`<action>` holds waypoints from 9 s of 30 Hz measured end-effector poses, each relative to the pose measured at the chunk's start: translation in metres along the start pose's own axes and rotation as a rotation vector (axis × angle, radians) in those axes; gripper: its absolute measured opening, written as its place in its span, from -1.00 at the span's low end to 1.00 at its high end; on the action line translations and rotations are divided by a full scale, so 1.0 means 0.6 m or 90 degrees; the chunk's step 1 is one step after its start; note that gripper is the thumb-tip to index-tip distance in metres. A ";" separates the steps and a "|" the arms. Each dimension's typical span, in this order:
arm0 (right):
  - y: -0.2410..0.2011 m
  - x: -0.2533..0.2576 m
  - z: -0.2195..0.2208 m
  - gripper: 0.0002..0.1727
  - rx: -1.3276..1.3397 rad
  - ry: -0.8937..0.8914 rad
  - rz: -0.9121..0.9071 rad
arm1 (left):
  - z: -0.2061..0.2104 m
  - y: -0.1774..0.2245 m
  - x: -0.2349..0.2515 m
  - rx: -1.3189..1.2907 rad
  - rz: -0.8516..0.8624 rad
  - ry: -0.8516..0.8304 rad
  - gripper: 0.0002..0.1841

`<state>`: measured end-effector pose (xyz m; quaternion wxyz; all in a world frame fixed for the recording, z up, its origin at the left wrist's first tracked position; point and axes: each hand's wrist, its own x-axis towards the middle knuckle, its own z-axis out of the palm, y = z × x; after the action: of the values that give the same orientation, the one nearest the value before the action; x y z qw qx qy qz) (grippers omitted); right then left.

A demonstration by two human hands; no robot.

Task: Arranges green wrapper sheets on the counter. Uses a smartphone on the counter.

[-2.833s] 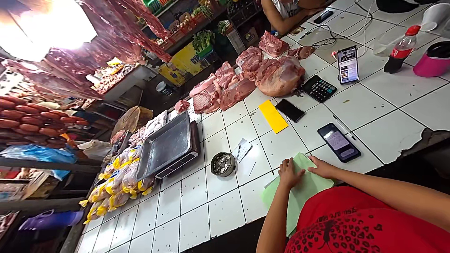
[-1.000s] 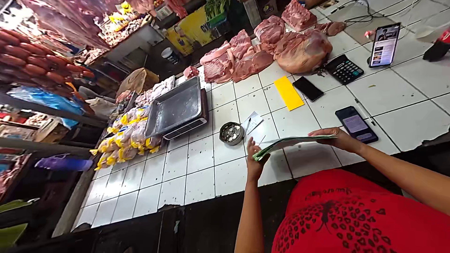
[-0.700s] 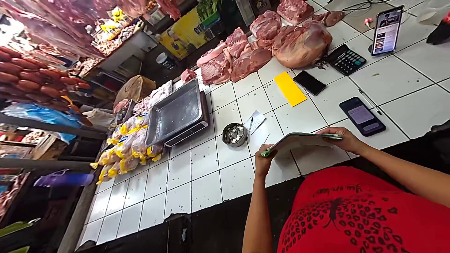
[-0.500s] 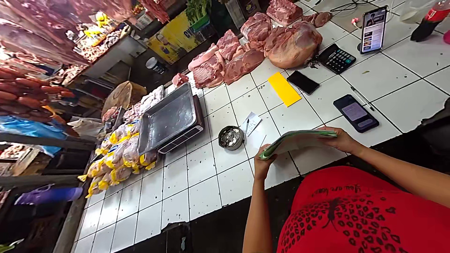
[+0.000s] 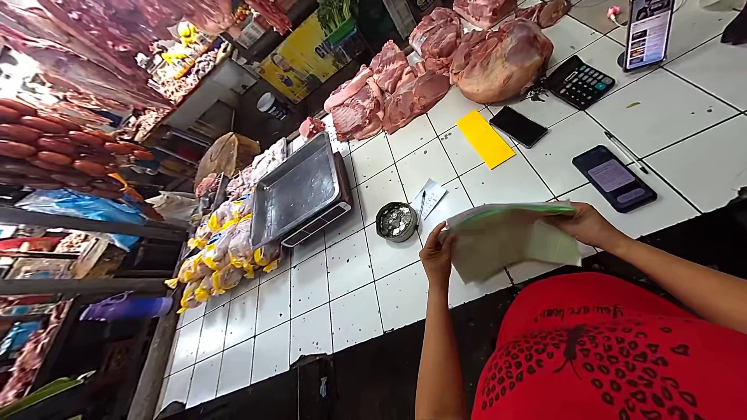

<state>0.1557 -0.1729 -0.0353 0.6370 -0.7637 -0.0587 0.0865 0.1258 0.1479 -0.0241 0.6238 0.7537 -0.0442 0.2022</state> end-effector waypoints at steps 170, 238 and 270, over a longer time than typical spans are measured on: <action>-0.179 0.109 -0.299 -0.72 -0.074 -0.393 -0.258 | 0.283 0.298 0.050 0.151 -0.200 -0.232 -0.86; 0.118 0.405 -0.539 0.12 -0.605 -0.014 0.347 | 0.335 -0.100 0.032 0.796 -0.339 -0.066 -0.82; 0.110 0.440 -0.537 0.44 -0.654 -0.009 0.344 | 0.329 -0.106 0.034 0.794 -0.307 -0.054 -0.84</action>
<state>0.4794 -0.4423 -0.0598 0.1400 -0.9622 0.0992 0.2115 0.2140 -0.0234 -0.1028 0.0965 0.9691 0.2265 0.0149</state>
